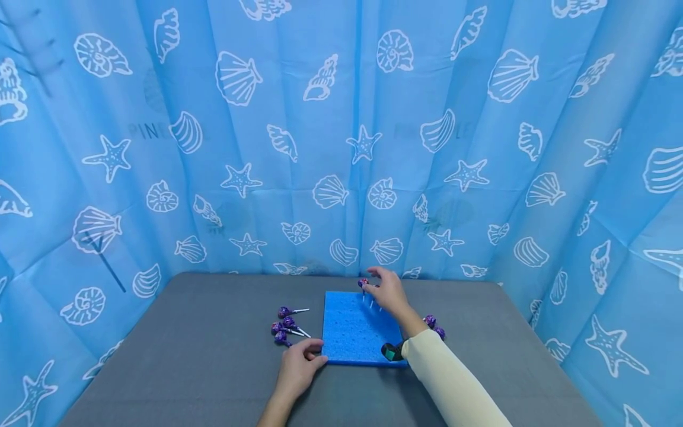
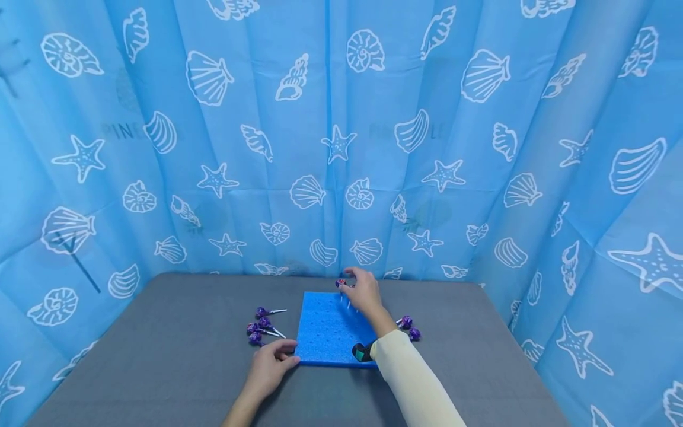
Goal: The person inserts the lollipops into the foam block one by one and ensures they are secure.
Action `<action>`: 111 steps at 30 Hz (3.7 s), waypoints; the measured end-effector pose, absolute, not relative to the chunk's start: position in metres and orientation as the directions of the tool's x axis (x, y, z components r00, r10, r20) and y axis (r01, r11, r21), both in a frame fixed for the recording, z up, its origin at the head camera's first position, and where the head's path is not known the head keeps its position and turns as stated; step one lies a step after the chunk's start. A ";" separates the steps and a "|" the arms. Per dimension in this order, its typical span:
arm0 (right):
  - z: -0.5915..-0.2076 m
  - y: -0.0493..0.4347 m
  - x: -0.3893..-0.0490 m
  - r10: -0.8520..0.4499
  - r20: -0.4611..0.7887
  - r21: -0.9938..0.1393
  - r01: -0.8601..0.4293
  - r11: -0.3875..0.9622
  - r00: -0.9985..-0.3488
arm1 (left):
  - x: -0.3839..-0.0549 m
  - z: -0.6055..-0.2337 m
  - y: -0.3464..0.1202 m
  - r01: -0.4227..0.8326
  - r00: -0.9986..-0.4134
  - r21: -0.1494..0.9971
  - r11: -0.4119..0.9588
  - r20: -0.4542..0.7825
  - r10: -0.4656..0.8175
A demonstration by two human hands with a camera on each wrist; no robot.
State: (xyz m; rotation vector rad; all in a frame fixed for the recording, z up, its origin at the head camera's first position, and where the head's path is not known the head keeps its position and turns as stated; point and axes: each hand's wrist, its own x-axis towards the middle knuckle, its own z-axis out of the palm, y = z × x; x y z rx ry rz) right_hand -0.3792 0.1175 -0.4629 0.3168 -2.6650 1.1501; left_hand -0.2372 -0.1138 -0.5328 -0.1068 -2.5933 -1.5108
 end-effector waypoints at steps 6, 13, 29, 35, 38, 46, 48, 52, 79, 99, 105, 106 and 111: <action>-0.457 0.120 -0.369 -0.114 0.357 -0.678 -0.341 0.651 -0.927 | -0.238 -0.535 -0.114 0.133 -0.988 0.857 0.498 0.157 -0.006; -0.450 0.124 -0.349 -0.109 0.449 -0.686 -0.421 0.594 -0.887 | -0.237 -0.534 -0.113 0.140 -0.986 0.860 0.491 0.164 -0.006; -0.445 0.137 -0.298 -0.113 0.549 -0.641 -0.504 0.579 -0.828 | -0.237 -0.535 -0.113 0.127 -0.988 0.853 0.506 0.153 -0.010; -0.451 0.148 -0.287 -0.109 0.552 -0.607 -0.488 0.627 -0.827 | -0.237 -0.534 -0.113 0.102 -0.991 0.856 0.507 0.129 -0.018; -0.456 0.156 -0.286 -0.106 0.544 -0.590 -0.469 0.657 -0.833 | -0.237 -0.533 -0.113 0.111 -0.991 0.857 0.504 0.136 -0.012; -0.476 0.182 -0.289 -0.112 0.543 -0.546 -0.451 0.706 -0.832 | -0.237 -0.532 -0.113 0.142 -0.985 0.846 0.514 0.170 -0.009; -0.480 0.189 -0.291 -0.109 0.532 -0.547 -0.439 0.713 -0.840 | -0.237 -0.532 -0.113 0.142 -0.985 0.846 0.514 0.171 -0.009; -0.487 0.201 -0.293 -0.090 0.498 -0.567 -0.403 0.719 -0.863 | -0.237 -0.530 -0.114 0.138 -0.986 0.845 0.516 0.168 -0.011; -0.509 0.228 -0.305 -0.226 0.282 -0.467 -0.340 0.816 -0.932 | -0.235 -0.531 -0.112 0.114 -0.989 0.844 0.525 0.146 -0.021; -0.514 0.220 -0.304 -0.249 0.301 -0.380 -0.355 0.854 -0.921 | -0.235 -0.533 -0.112 0.097 -0.993 0.853 0.512 0.121 -0.014; -0.509 0.215 -0.305 -0.220 0.342 -0.417 -0.357 0.836 -0.914 | -0.234 -0.532 -0.112 0.097 -0.992 0.851 0.517 0.127 -0.023; -0.507 0.213 -0.305 -0.215 0.348 -0.428 -0.359 0.829 -0.913 | -0.234 -0.532 -0.112 0.103 -0.991 0.850 0.517 0.134 -0.023; -0.493 0.207 -0.304 -0.199 0.369 -0.516 -0.378 0.769 -0.908 | -0.234 -0.532 -0.112 0.114 -0.989 0.848 0.517 0.147 -0.022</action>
